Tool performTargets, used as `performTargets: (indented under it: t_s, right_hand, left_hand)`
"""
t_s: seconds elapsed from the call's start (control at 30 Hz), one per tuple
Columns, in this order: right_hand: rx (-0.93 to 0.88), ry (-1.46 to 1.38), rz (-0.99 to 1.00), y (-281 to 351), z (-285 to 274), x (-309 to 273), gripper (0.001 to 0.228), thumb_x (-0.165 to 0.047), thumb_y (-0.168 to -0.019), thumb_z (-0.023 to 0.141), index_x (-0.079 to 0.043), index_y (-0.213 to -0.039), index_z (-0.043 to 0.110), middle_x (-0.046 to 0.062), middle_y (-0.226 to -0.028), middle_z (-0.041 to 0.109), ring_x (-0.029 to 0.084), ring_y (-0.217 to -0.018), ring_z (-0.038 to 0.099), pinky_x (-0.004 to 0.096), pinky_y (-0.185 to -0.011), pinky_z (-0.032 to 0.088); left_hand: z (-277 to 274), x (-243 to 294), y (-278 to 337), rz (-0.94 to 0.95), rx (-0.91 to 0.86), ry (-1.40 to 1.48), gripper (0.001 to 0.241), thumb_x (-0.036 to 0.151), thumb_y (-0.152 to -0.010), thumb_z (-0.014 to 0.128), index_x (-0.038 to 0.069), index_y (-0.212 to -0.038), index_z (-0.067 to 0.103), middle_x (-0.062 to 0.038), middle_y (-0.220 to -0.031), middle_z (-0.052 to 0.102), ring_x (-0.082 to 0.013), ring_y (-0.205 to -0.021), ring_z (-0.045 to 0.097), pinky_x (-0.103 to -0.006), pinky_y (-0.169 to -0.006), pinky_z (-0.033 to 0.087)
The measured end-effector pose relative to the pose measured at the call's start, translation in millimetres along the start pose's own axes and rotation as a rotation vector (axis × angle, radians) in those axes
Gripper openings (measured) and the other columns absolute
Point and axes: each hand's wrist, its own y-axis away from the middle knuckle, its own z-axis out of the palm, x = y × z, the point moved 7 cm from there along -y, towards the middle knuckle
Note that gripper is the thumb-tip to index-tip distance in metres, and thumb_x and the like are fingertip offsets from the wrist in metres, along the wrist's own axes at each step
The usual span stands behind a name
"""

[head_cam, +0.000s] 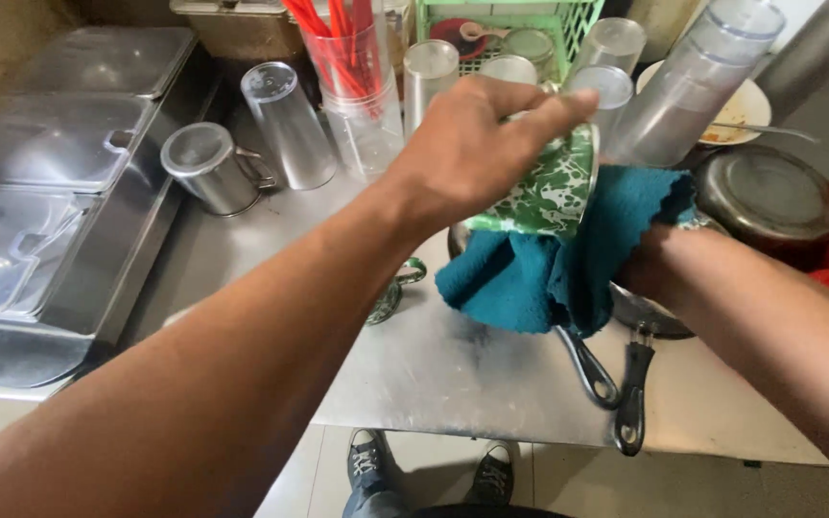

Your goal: The recorder uses a blue cloth to dry the inside and outside of green patterned enamel mugs at a cafe counter.

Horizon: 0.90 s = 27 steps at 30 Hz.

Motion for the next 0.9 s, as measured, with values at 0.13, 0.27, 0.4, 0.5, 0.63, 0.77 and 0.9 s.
performTargets:
  t_s: [0.13, 0.27, 0.4, 0.5, 0.63, 0.77, 0.9]
  right_hand:
    - [0.046, -0.29, 0.13, 6.5, 17.1, 4.5, 0.045, -0.025, -0.097, 0.055, -0.01, -0.139, 0.056, 0.01, -0.128, 0.068, 0.021, -0.113, 0.066, 0.038, -0.096, 0.056]
    - [0.056, -0.621, 0.303, 9.5, 46.5, 7.7, 0.046, -0.04, -0.102, 0.047, -0.009, -0.133, 0.059, 0.012, -0.125, 0.07, 0.025, -0.113, 0.068, 0.043, -0.095, 0.057]
    - [0.094, -0.73, 0.386, 5.6, 64.2, 17.2, 0.045, -0.043, -0.103, 0.045, -0.009, -0.13, 0.06, 0.012, -0.123, 0.07, 0.027, -0.111, 0.068, 0.046, -0.094, 0.058]
    - [0.123, -0.726, 0.418, -4.3, 81.3, 18.6, 0.042, -0.042, -0.104, 0.046, -0.01, -0.127, 0.06, 0.011, -0.121, 0.069, 0.027, -0.108, 0.067, 0.048, -0.091, 0.057]
    - [0.151, -0.719, 0.456, -12.0, 109.9, 13.3, 0.038, -0.04, -0.104, 0.046, -0.011, -0.125, 0.061, 0.01, -0.119, 0.067, 0.027, -0.106, 0.067, 0.05, -0.089, 0.057]
    - [0.132, -0.922, 0.371, -23.2, 140.6, -7.4, 0.035, -0.031, -0.107, 0.043, -0.01, -0.126, 0.064, 0.012, -0.121, 0.072, 0.025, -0.113, 0.068, 0.042, -0.098, 0.058]
    - [0.103, -0.826, 0.33, -42.9, 147.6, 16.7, 0.029, -0.025, -0.106, 0.044, -0.011, -0.119, 0.065, 0.01, -0.118, 0.071, 0.026, -0.106, 0.068, 0.045, -0.095, 0.057]
  left_hand:
    - [-1.3, 9.9, 0.4, 0.199, 0.009, -0.178, 0.057, 0.052, -0.093, 0.062, 0.004, -0.121, 0.074, -0.018, -0.125, 0.076, -0.0278, -0.119, 0.073, -0.0373, -0.105, 0.053]
    - [-12.1, 11.8, 14.7, 0.348, -0.002, -0.292, 0.04, 0.045, -0.096, 0.062, 0.014, -0.113, 0.081, -0.021, -0.149, 0.057, -0.0386, -0.137, 0.057, -0.042, -0.113, 0.046]
    - [-27.7, 4.0, 19.4, 0.369, 0.026, -0.313, 0.036, 0.043, -0.095, 0.064, 0.012, -0.102, 0.081, -0.02, -0.158, 0.048, -0.0446, -0.15, 0.036, -0.0474, -0.12, 0.035]
    - [-46.4, -8.2, 21.3, 0.337, 0.005, -0.316, 0.033, 0.04, -0.095, 0.065, 0.014, -0.104, 0.083, -0.021, -0.158, 0.044, -0.047, -0.15, 0.029, -0.0518, -0.12, 0.027]
    - [-72.9, -20.3, 37.3, 0.299, -0.008, -0.244, 0.036, 0.041, -0.095, 0.064, 0.007, -0.1, 0.077, -0.02, -0.162, 0.042, -0.0434, -0.154, 0.032, -0.0479, -0.125, 0.03]
    - [-98.9, -38.9, 50.9, 0.233, -0.061, -0.131, 0.031, 0.037, -0.094, 0.063, 0.011, -0.1, 0.08, -0.018, -0.165, 0.036, -0.039, -0.156, 0.028, -0.0445, -0.124, 0.027]
    - [-123.9, -57.4, 65.2, 0.183, 0.029, 0.018, 0.027, 0.027, -0.097, 0.056, 0.008, -0.104, 0.074, -0.019, -0.165, 0.034, -0.0358, -0.156, 0.032, -0.04, -0.122, 0.031]
